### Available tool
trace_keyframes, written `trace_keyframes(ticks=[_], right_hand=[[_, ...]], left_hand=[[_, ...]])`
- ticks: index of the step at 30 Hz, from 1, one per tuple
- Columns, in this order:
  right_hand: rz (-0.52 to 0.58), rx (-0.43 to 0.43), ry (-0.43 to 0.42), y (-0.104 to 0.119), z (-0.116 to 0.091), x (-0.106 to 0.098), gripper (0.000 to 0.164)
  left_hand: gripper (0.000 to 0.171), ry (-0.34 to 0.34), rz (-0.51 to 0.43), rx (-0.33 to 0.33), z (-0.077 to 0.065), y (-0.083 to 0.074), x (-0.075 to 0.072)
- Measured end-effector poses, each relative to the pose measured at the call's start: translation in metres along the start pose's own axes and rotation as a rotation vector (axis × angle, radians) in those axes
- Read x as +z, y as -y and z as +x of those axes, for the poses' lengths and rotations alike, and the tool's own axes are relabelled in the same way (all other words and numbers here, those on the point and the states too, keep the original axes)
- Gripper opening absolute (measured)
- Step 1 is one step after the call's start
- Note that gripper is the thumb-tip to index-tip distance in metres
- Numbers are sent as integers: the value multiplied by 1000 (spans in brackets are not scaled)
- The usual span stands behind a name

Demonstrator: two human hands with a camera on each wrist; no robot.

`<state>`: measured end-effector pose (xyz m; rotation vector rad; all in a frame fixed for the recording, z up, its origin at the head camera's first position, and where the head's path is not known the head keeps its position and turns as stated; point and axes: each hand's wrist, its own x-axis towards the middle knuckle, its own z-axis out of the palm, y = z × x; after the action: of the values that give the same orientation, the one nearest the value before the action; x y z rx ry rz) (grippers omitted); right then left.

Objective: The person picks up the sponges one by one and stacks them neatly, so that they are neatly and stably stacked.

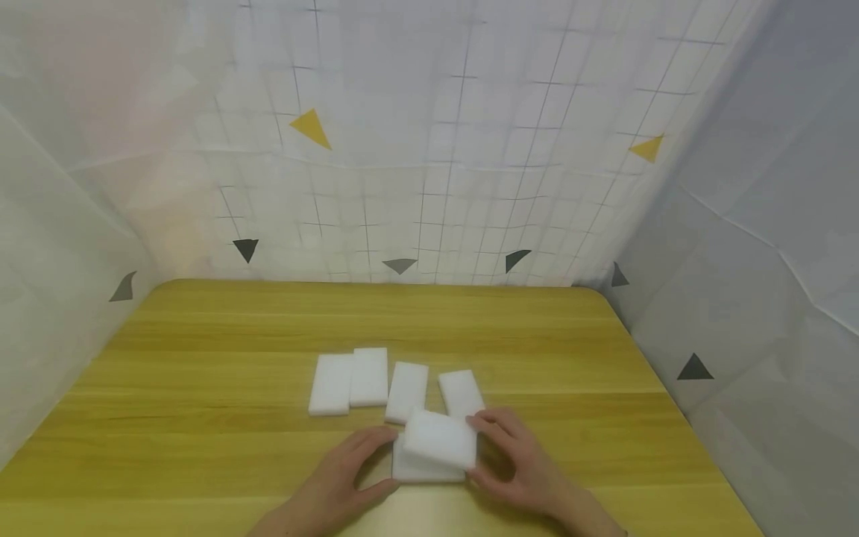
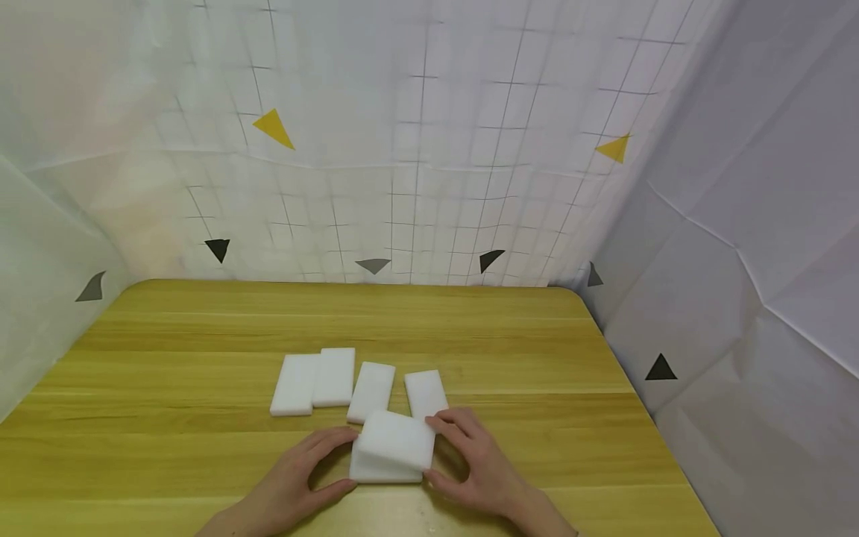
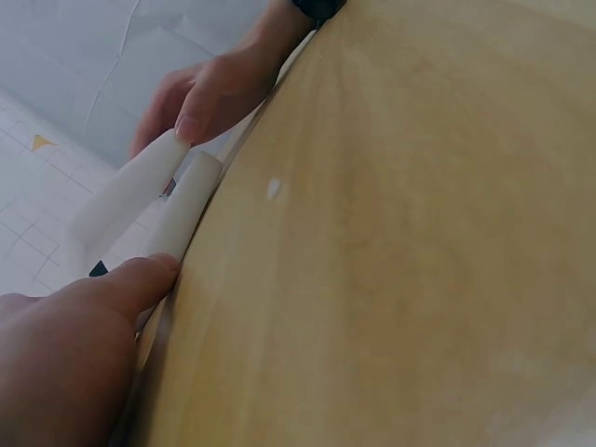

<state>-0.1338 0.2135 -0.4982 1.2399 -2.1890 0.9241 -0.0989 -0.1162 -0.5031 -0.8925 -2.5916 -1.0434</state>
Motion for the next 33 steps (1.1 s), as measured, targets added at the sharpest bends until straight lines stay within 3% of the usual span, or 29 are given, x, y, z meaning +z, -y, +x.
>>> trace_keyframes(ticks=[28,33], right_hand=[[-22,37,78,9,1,1,66],[-17,12,62,8,2,1,64]], left_hand=[[57,26,-1,-43,-1,0,1],[60,30,0,-50,-1,0,0]])
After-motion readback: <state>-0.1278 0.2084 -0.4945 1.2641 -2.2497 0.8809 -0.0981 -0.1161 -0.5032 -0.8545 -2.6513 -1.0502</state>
